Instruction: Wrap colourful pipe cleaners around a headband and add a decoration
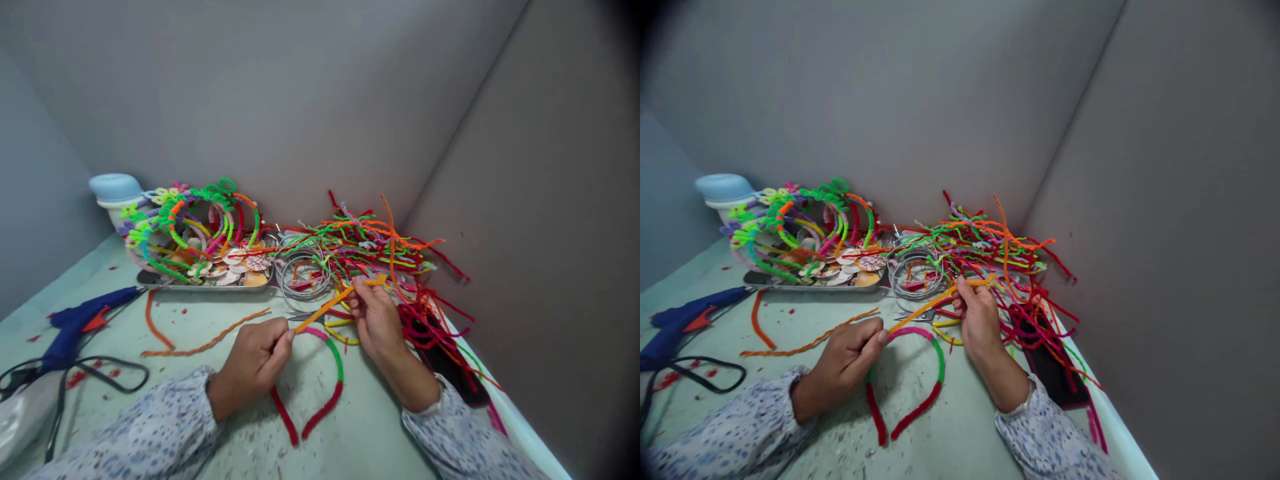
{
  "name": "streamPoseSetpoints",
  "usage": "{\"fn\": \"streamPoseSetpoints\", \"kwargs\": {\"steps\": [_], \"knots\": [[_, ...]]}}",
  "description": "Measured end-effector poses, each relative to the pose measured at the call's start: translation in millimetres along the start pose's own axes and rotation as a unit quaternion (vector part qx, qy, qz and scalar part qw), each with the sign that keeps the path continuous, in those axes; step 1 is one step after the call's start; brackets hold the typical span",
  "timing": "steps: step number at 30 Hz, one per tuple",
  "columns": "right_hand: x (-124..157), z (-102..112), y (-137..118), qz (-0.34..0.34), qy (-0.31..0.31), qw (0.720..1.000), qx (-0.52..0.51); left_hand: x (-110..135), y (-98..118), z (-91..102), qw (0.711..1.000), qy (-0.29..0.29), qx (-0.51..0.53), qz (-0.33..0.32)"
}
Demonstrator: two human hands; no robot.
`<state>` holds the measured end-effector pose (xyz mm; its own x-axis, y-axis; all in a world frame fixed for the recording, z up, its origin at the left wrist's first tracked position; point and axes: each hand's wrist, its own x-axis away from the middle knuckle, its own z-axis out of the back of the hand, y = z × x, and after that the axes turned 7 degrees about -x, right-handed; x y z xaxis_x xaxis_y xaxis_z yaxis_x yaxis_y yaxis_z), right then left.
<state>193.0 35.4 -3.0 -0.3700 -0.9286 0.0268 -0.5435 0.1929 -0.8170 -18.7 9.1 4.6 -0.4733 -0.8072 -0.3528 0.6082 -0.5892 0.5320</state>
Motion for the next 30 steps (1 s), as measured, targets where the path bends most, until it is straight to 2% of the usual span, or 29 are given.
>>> {"fn": "streamPoseSetpoints", "kwargs": {"steps": [5,9,12,15,20,24,30], "knots": [[-3,2,-4,-0.002,0.009,1.0,0.023,0,0,1.5,0.999,0.012,-0.025,-0.036],[-7,2,-10,-0.021,0.0,0.999,0.039,2,-3,0.1,0.999,0.019,-0.015,-0.039],[-9,0,-16,-0.047,-0.027,0.997,0.05,2,-5,-1.4,1.0,0.013,0.021,-0.01],[-10,0,-24,-0.062,-0.048,0.996,0.046,1,-5,-2.0,0.997,0.013,0.062,0.047],[-16,2,-35,-0.042,-0.062,0.997,0.0,-1,-9,-2.6,0.992,0.002,0.089,0.089],[-19,3,-44,-0.003,-0.045,0.999,0.016,-1,-12,-4.2,0.995,0.017,0.075,0.067],[-19,4,-48,0.023,0.009,0.998,0.059,2,-8,-2.6,1.0,0.02,0.017,-0.015]]}}
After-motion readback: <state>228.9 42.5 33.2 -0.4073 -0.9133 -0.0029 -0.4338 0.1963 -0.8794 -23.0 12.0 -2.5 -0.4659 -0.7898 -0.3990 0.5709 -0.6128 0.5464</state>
